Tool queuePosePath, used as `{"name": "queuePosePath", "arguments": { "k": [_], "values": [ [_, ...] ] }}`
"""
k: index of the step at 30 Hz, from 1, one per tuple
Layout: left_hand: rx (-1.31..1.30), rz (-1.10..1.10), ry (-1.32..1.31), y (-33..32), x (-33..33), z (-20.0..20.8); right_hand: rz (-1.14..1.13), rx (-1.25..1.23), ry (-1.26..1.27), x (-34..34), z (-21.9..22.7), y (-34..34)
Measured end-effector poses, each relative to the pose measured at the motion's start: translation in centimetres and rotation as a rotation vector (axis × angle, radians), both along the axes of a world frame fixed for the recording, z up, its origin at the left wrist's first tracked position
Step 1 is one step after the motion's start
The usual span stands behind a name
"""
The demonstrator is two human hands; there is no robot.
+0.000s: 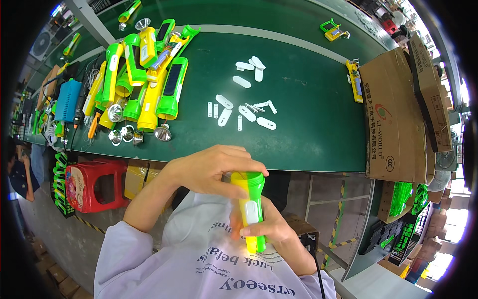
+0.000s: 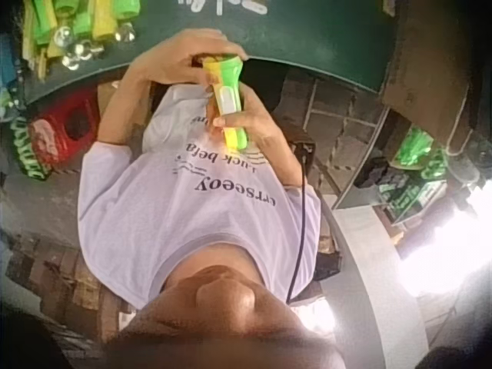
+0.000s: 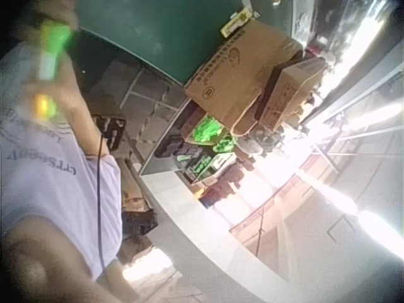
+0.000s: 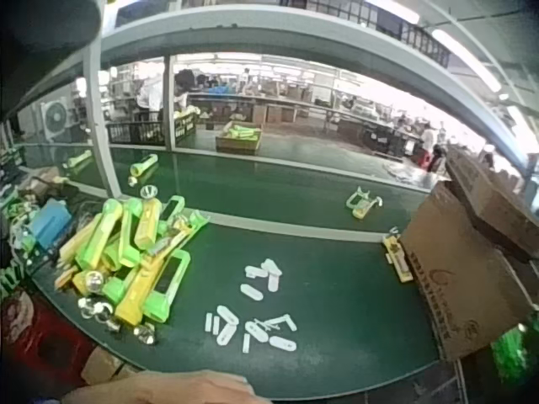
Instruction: The person assembles plastic flashlights at a workstation by inserting switch pieces into the flashlight bodies, snapping the casing halves together by hand, and placing the flashlights onto the conveyor belt.
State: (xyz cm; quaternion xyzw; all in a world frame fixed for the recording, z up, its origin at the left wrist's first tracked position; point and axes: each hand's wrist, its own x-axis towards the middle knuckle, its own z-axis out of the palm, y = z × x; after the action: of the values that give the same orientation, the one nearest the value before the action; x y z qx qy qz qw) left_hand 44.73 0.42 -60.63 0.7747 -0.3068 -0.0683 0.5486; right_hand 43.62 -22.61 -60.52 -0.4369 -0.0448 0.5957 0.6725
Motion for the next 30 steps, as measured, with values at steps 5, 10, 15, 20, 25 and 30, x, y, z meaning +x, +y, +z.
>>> {"name": "queuePosePath", "arguments": {
  "k": [5, 10, 15, 20, 25, 30],
  "values": [
    [-0.118, -0.029, 0.025, -0.9, -0.1, -0.6, -0.057, -0.160, -0.108, -2.2, 0.4, -0.1],
    [-0.140, -0.113, 0.102, -1.4, 0.0, -0.1, -0.085, -0.165, -0.002, -3.9, -0.3, 0.2],
    [-0.240, -0.142, 0.062, -1.6, -0.2, -0.8, -0.098, -0.163, -0.091, -3.5, 0.7, 0.3],
    [-0.250, -0.157, -0.041, -2.2, -0.4, 0.1, 0.010, 0.000, 0.094, -2.8, 2.0, -0.7],
    [-0.224, -0.127, -0.070, -3.1, -0.4, 0.7, -0.030, -0.188, -0.147, -4.2, 1.3, -0.4],
    [-0.114, 0.127, -0.272, -3.8, -0.4, 2.4, -0.240, -0.172, -0.310, -4.4, 2.1, 0.1]
  ]
}}
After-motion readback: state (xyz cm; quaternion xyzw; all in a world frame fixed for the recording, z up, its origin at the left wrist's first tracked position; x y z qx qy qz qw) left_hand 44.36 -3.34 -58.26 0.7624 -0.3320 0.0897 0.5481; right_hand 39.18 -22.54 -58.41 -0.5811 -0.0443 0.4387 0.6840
